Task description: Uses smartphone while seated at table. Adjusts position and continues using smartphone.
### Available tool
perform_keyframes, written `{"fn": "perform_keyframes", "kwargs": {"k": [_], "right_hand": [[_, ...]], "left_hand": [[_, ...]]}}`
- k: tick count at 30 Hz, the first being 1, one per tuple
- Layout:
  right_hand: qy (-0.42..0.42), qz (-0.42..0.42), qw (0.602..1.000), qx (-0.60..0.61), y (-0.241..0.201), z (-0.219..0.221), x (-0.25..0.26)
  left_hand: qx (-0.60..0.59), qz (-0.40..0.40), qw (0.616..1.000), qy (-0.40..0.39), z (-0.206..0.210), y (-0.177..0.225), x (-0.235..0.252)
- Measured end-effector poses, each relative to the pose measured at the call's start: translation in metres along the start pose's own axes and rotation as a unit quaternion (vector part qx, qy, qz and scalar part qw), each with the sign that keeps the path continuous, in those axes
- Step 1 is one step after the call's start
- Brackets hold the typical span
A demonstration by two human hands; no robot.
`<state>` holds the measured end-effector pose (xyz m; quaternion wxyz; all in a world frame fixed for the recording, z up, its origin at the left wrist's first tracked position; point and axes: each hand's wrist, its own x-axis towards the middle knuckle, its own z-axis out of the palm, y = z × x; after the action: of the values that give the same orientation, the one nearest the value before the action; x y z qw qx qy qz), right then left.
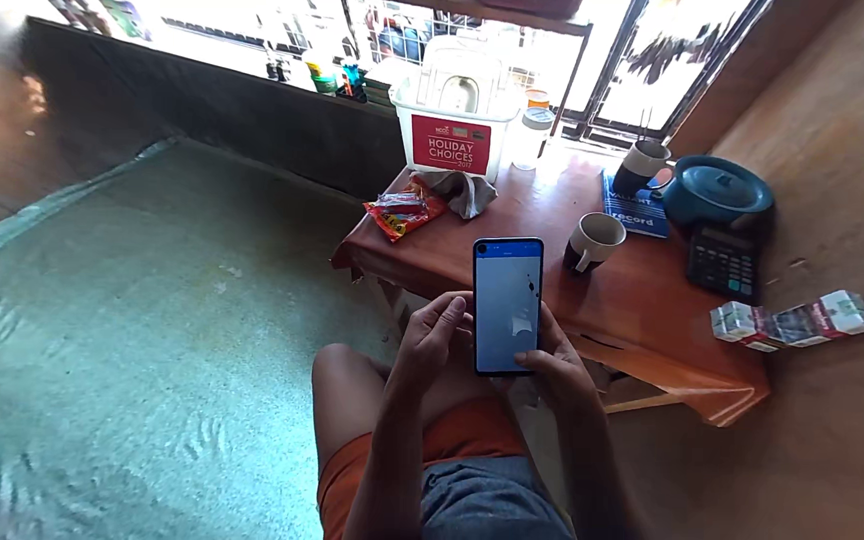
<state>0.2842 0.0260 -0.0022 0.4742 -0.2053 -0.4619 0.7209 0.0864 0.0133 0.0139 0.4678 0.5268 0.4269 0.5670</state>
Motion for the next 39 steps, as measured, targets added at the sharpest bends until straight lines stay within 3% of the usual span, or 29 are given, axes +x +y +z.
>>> {"fn": "perform_keyframes", "kwargs": {"k": [7, 25, 39], "right_hand": [[-0.008, 0.02, 1.0, -0.003, 0.0, 0.005, 0.0], [0.015, 0.046, 0.999, 0.007, 0.006, 0.013, 0.002], [-0.011, 0.01, 0.999, 0.031, 0.004, 0.011, 0.002]], "left_hand": [[-0.001, 0.044, 0.999, 0.019, -0.001, -0.002, 0.0], [0.013, 0.027, 0.999, 0.043, -0.002, -0.006, -0.002], [-0.004, 0.081, 0.996, 0.026, 0.003, -0.002, 0.001]]}}
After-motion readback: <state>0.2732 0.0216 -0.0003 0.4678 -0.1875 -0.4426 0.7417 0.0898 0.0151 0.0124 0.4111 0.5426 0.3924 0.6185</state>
